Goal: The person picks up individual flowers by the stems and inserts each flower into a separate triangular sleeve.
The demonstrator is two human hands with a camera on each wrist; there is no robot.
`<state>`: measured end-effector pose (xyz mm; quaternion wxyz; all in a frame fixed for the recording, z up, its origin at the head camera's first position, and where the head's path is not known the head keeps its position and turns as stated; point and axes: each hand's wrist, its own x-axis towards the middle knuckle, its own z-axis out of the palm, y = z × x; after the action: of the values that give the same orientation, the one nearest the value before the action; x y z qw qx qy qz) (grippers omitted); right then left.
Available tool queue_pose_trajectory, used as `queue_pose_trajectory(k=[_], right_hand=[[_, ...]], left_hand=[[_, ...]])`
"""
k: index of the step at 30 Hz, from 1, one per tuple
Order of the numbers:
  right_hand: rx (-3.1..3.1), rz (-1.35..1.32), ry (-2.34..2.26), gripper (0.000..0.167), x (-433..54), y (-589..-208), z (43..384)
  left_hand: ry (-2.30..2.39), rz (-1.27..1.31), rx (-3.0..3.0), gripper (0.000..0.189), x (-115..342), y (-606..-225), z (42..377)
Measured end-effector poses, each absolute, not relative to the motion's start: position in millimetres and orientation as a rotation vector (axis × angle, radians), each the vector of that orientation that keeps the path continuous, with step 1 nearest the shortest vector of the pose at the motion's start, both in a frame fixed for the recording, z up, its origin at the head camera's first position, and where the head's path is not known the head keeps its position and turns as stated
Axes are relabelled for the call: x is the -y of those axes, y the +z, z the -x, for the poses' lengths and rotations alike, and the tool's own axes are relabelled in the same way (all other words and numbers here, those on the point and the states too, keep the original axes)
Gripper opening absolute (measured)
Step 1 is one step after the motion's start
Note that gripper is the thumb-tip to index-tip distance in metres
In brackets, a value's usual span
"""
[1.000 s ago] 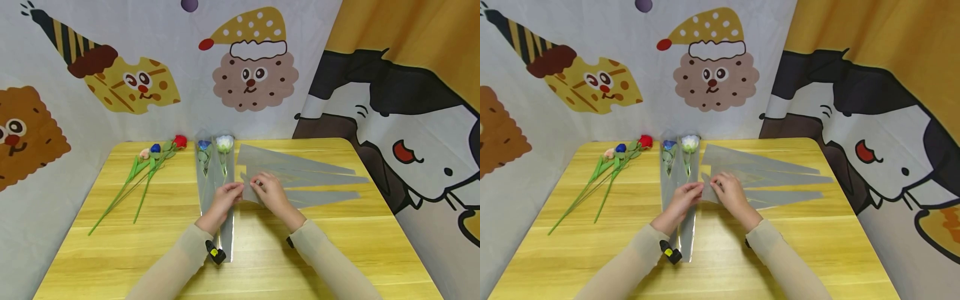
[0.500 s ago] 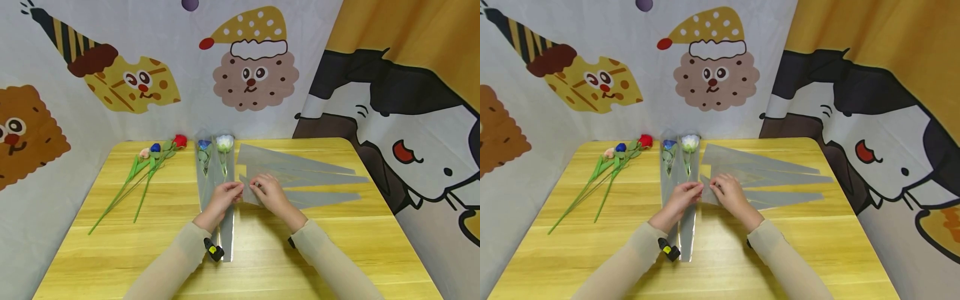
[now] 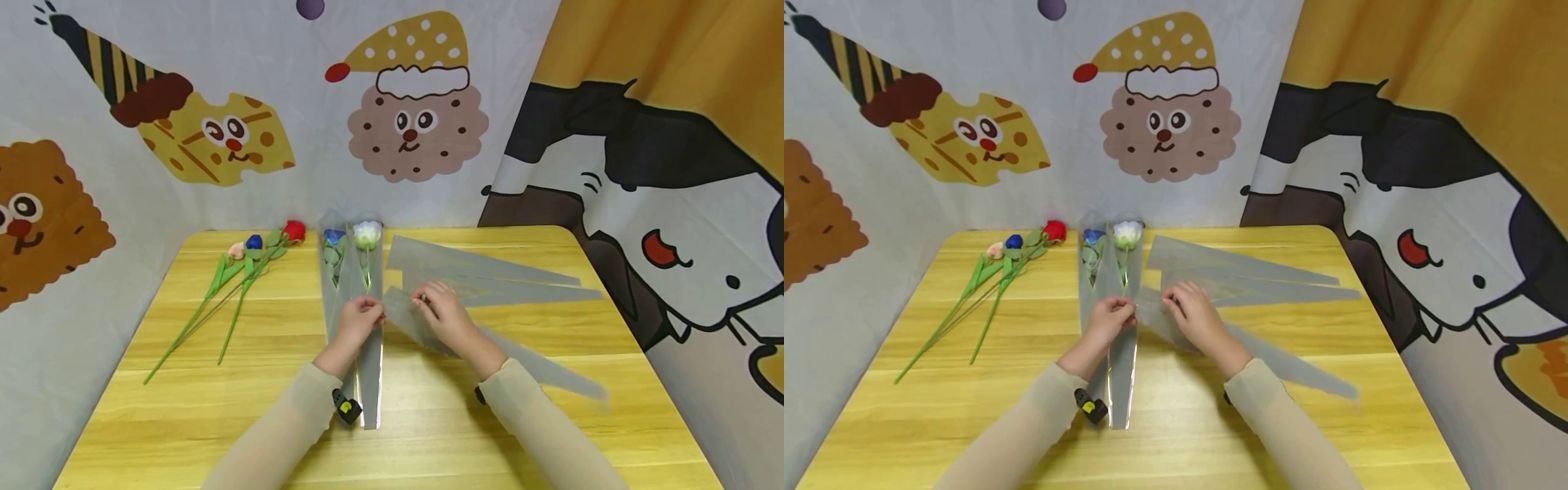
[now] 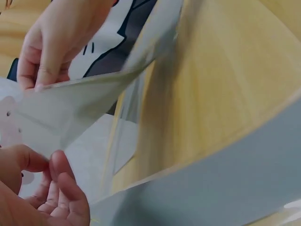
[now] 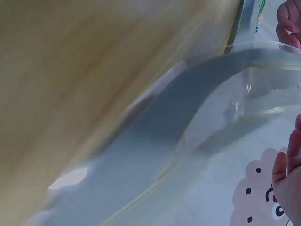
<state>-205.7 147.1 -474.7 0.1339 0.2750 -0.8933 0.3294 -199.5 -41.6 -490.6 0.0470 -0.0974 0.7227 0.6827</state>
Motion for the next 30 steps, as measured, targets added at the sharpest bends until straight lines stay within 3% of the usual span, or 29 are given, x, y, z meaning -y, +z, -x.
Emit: queue_pose_trajectory(k=[10, 18, 30], right_hand=[[2.573, -0.91, 0.79, 0.006, -142.8, -477.6, 206.3], [2.438, -0.965, 0.85, 0.005, -145.5, -479.3, 209.3], [2.454, -0.878, 1.065, 0.006, -147.8, -480.0, 210.9]], left_hand=[[1.941, 0.254, -2.097, 0.02, 44.7, -476.5, 197.6], [1.918, 0.205, -2.166, 0.012, 45.3, -479.8, 196.7], [1.938, 0.268, -2.195, 0.016, 47.8, -485.8, 199.8]])
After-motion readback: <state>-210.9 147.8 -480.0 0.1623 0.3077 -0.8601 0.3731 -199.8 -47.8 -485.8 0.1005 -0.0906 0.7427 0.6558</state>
